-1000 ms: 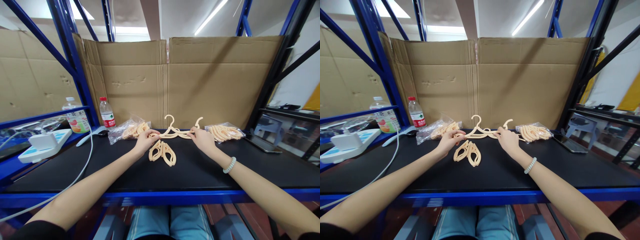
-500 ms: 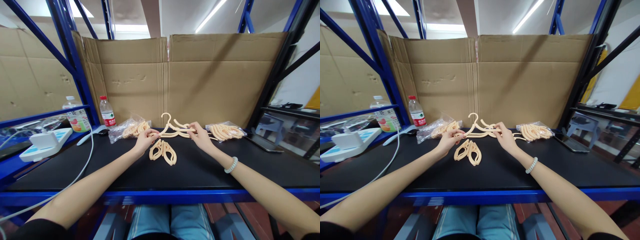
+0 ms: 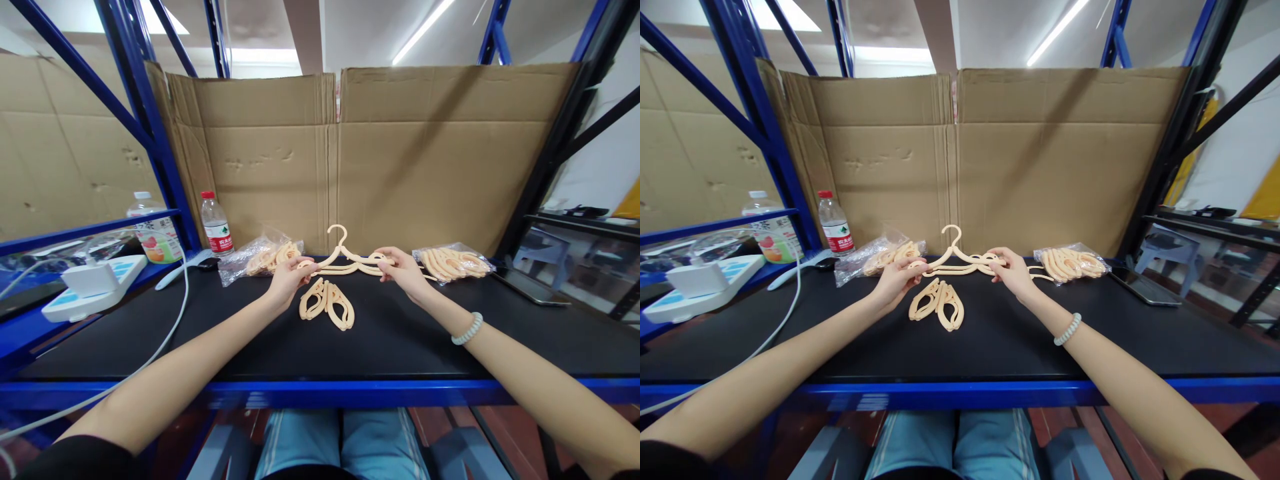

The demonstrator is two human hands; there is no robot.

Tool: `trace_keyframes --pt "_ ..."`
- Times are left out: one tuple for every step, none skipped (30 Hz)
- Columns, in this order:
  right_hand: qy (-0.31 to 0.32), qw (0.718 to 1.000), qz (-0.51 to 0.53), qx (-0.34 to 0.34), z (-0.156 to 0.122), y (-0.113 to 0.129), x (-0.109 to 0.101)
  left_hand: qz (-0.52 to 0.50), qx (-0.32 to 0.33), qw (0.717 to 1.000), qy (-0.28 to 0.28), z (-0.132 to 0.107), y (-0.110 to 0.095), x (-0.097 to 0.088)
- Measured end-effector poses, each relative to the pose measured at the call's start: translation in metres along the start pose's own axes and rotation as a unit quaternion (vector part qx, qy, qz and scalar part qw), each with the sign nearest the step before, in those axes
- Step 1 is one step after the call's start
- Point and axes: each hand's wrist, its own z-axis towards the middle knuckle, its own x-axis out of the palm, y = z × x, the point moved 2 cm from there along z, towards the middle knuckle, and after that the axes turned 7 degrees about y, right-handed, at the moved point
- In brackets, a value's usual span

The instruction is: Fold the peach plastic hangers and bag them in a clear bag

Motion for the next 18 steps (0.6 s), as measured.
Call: trace_keyframes --pt "-0.003 1.000 0.019 0.006 -0.0005 0.0006 0.0000 -0.014 0.001 1.000 -0.011 0.0004 -0.0006 -0.0002" --pt "-0.007 0.999 0.039 0.012 -0.0010 0.0009 0.0000 -0.027 0.005 0.999 -0.022 0.0009 -0.0013 -0.0005" --pt "-0.012 0.998 0.060 0.016 -0.0012 0.0009 -0.0001 -0.039 0.011 0.999 -0.033 0.0015 -0.0021 -0.0008" --pt "-0.017 0.996 0.082 0.020 -0.0012 0.0008 -0.0003 -0.052 0.015 0.998 -0.044 0.0019 -0.0028 -0.0010" --pt "-0.022 0.994 0.104 0.021 -0.0011 0.0004 -0.0005 -0.064 0.015 0.996 -0.052 0.0022 -0.0034 -0.0011" --pt "-0.026 0.992 0.124 0.019 -0.0008 0.0000 -0.0008 -0.077 0.011 0.995 -0.059 0.0022 -0.0040 -0.0010" --pt "-0.030 0.989 0.142 0.016 -0.0005 -0.0005 -0.0012 -0.089 0.005 0.994 -0.064 0.0021 -0.0045 -0.0007" --pt "-0.033 0.987 0.157 0.011 -0.0002 -0.0009 -0.0016 -0.100 -0.001 0.993 -0.068 0.0017 -0.0050 -0.0003" --pt "-0.035 0.985 0.169 0.006 0.0001 -0.0014 -0.0020 -0.108 -0.006 0.991 -0.072 0.0013 -0.0055 0.0002" --pt "-0.036 0.983 0.180 0.001 0.0002 -0.0018 -0.0023 -0.116 -0.008 0.990 -0.074 0.0009 -0.0059 0.0007" --pt "-0.035 0.981 0.191 -0.003 0.0003 -0.0022 -0.0024 -0.121 -0.008 0.990 -0.074 0.0005 -0.0063 0.0012" --pt "-0.034 0.979 0.201 -0.005 0.0004 -0.0025 -0.0025 -0.124 -0.008 0.990 -0.073 0.0002 -0.0065 0.0017" --pt "-0.032 0.977 0.212 -0.007 0.0004 -0.0027 -0.0024 -0.127 -0.008 0.989 -0.071 0.0000 -0.0065 0.0020" --pt "-0.031 0.975 0.221 -0.009 0.0004 -0.0029 -0.0022 -0.129 -0.007 0.989 -0.070 -0.0002 -0.0063 0.0023" --pt "-0.031 0.973 0.227 -0.010 0.0004 -0.0029 -0.0021 -0.130 -0.008 0.989 -0.068 -0.0003 -0.0061 0.0025" --pt "-0.033 0.973 0.229 -0.011 0.0005 -0.0029 -0.0019 -0.131 -0.008 0.989 -0.066 -0.0003 -0.0058 0.0026" --pt "-0.036 0.973 0.228 -0.014 0.0005 -0.0026 -0.0019 -0.131 -0.008 0.989 -0.065 -0.0004 -0.0055 0.0026" --pt "-0.040 0.974 0.222 -0.017 0.0006 -0.0022 -0.0019 -0.131 -0.008 0.989 -0.064 -0.0003 -0.0053 0.0027"
